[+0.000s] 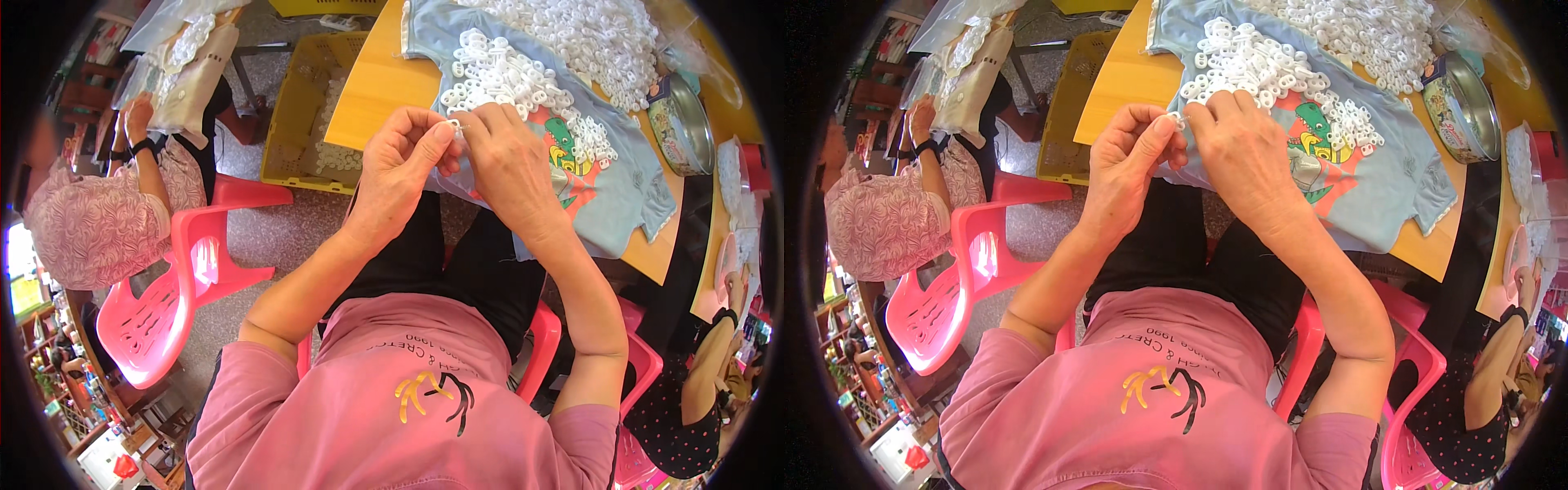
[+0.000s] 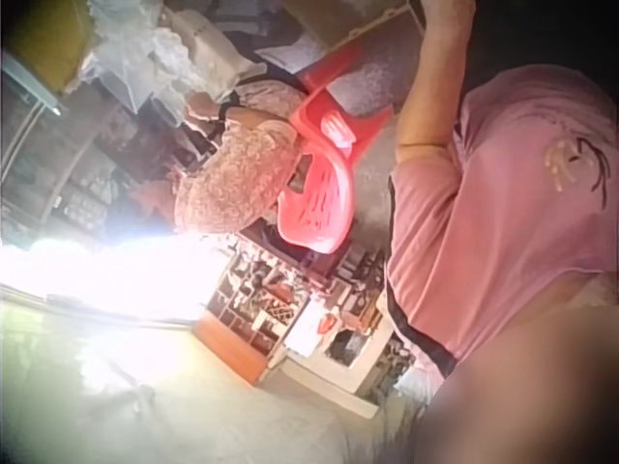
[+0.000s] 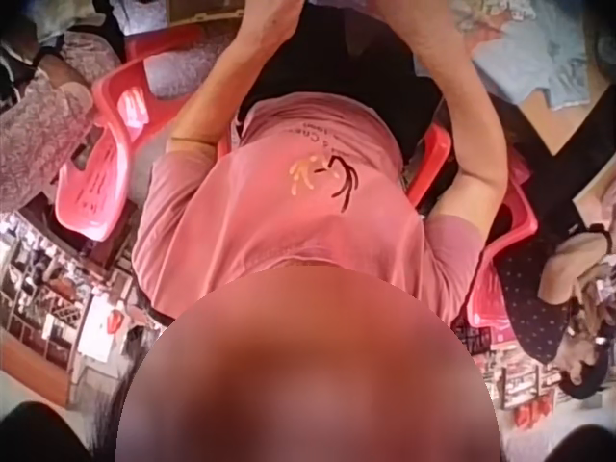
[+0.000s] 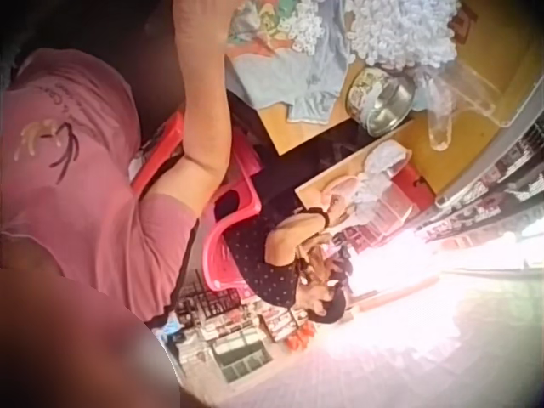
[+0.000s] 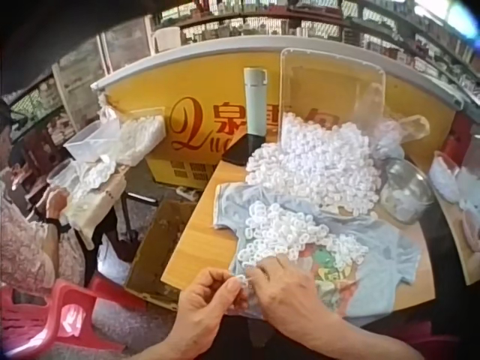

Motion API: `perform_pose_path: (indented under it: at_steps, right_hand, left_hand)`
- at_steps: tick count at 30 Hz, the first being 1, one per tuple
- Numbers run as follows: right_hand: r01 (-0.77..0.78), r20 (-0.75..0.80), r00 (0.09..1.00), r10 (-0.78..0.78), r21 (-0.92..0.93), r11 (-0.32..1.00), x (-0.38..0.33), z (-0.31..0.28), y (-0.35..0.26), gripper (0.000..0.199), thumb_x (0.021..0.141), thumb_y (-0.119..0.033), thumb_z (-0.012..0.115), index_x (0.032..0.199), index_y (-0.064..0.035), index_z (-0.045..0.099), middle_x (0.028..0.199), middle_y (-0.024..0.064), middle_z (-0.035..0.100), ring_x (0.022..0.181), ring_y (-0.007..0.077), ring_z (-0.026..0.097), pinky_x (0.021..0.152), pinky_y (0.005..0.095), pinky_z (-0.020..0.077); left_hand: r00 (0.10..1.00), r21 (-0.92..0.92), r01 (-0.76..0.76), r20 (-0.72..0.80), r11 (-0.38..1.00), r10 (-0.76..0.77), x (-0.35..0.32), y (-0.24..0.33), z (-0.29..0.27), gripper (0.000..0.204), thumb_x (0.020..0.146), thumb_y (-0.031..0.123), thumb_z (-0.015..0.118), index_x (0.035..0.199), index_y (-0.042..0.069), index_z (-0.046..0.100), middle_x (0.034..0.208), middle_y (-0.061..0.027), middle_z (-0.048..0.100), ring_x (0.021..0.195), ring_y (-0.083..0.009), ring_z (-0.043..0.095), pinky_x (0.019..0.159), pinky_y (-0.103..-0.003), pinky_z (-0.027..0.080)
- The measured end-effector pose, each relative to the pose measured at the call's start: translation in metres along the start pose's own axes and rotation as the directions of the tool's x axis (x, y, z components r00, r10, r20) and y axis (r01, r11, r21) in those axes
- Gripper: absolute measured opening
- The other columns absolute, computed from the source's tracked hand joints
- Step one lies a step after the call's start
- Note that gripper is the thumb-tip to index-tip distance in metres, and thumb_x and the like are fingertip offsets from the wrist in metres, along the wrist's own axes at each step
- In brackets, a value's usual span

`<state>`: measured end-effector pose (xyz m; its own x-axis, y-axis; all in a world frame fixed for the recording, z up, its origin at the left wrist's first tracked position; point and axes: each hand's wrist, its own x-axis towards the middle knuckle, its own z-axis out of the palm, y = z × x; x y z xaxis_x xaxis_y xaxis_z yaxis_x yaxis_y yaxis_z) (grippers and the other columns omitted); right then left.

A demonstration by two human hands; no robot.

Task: Sorting and inspecting small white plastic components on a table.

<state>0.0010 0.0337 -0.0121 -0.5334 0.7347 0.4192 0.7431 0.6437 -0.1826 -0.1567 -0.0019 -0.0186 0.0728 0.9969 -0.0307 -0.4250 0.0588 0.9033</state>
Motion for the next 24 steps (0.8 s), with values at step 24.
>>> perform_pose_path:
  at_steps: [24]
  right_hand:
    - [-0.283, 0.133, 0.768, 0.627, 0.948, 0.144, -0.05, -0.051, 0.019, 0.024, 0.091, -0.016, 0.065, 0.109, 0.0002, 0.066, 0.091, 0.0026, 0.065, 0.069, 0.0077, 0.054, 0.064, 0.0211, 0.0437]
  left_hand:
    - [0.987, 0.072, 0.064, 0.146, 0.995, -0.074, 0.003, -0.013, 0.059, 0.019, 0.096, 0.022, 0.058, 0.097, 0.003, 0.055, 0.08, -0.0014, 0.061, 0.07, -0.0062, 0.056, 0.058, -0.02, 0.045]
